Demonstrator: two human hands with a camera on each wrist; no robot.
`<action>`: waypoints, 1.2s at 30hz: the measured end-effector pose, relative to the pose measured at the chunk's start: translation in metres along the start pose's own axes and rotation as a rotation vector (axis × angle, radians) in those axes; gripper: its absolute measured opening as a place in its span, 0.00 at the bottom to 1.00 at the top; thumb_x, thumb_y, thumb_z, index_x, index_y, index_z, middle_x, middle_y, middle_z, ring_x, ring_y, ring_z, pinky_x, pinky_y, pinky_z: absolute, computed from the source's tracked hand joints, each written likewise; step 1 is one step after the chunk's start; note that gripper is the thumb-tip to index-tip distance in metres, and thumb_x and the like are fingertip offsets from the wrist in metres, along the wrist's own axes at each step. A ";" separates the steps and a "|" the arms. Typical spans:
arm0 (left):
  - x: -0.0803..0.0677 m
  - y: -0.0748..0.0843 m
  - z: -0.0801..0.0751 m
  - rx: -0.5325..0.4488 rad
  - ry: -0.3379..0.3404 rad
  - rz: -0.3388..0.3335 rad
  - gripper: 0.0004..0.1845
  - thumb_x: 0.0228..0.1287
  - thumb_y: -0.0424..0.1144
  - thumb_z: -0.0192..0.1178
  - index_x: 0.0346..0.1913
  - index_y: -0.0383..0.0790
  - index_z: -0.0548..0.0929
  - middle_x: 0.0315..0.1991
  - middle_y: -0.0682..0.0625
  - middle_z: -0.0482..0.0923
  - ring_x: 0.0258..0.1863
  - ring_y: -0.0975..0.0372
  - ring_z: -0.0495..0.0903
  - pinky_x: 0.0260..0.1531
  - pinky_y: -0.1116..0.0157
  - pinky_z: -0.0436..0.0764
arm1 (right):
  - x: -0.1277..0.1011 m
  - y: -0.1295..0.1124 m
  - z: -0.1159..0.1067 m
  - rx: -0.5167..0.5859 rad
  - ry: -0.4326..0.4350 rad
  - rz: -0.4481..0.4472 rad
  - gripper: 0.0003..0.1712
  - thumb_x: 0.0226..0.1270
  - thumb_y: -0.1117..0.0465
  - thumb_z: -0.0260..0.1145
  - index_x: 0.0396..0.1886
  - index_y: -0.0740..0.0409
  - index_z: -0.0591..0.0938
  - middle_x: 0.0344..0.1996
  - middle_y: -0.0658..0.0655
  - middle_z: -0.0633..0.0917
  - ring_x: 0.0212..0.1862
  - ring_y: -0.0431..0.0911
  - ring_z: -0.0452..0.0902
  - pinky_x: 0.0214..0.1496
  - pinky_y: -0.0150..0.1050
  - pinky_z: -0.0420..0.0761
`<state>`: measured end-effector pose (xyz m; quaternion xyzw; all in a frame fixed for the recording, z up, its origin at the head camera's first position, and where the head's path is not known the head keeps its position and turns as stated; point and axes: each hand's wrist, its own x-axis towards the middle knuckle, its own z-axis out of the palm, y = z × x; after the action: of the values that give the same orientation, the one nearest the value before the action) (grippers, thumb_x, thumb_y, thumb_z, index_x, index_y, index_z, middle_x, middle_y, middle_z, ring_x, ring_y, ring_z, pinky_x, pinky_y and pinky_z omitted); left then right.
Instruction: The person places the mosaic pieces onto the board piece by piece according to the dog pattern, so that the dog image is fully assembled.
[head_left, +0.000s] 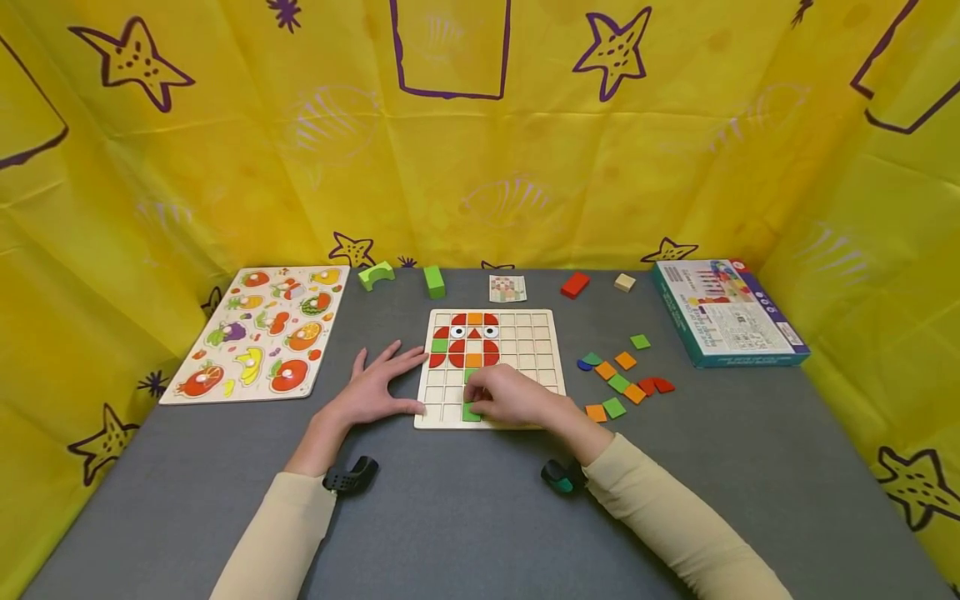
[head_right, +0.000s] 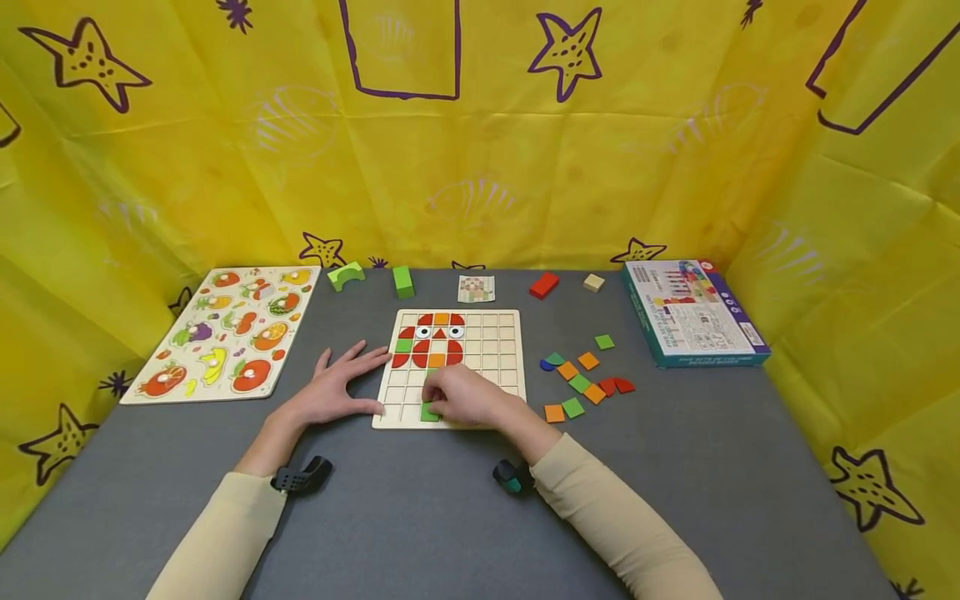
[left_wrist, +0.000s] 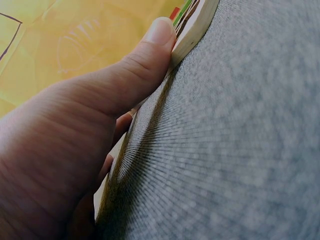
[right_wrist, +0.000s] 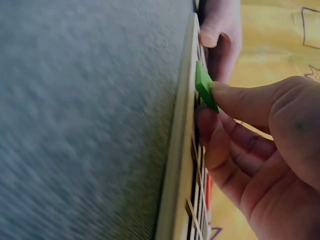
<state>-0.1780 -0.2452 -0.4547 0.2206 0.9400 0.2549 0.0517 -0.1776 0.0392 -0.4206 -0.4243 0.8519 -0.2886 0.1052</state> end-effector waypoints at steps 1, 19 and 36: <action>0.000 0.000 0.000 0.001 -0.002 -0.001 0.49 0.53 0.62 0.74 0.77 0.48 0.68 0.77 0.49 0.61 0.78 0.45 0.45 0.66 0.33 0.28 | -0.001 -0.001 0.000 -0.010 -0.001 -0.003 0.01 0.67 0.66 0.70 0.37 0.57 0.87 0.30 0.45 0.83 0.34 0.40 0.76 0.44 0.36 0.78; 0.001 -0.001 0.001 0.001 0.002 0.020 0.50 0.53 0.62 0.74 0.77 0.47 0.68 0.77 0.48 0.61 0.78 0.44 0.45 0.66 0.33 0.28 | -0.038 0.026 -0.035 0.064 0.013 0.086 0.11 0.66 0.63 0.73 0.47 0.59 0.86 0.38 0.51 0.84 0.38 0.42 0.76 0.44 0.38 0.79; 0.000 -0.002 0.000 0.008 0.008 0.031 0.50 0.52 0.62 0.74 0.77 0.47 0.68 0.76 0.49 0.62 0.78 0.44 0.45 0.66 0.33 0.29 | -0.106 0.055 -0.078 0.071 0.024 0.212 0.16 0.63 0.64 0.75 0.49 0.62 0.85 0.39 0.53 0.85 0.36 0.42 0.77 0.41 0.38 0.81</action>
<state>-0.1790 -0.2463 -0.4560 0.2343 0.9378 0.2526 0.0432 -0.1820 0.1795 -0.3963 -0.3241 0.8824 -0.3110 0.1397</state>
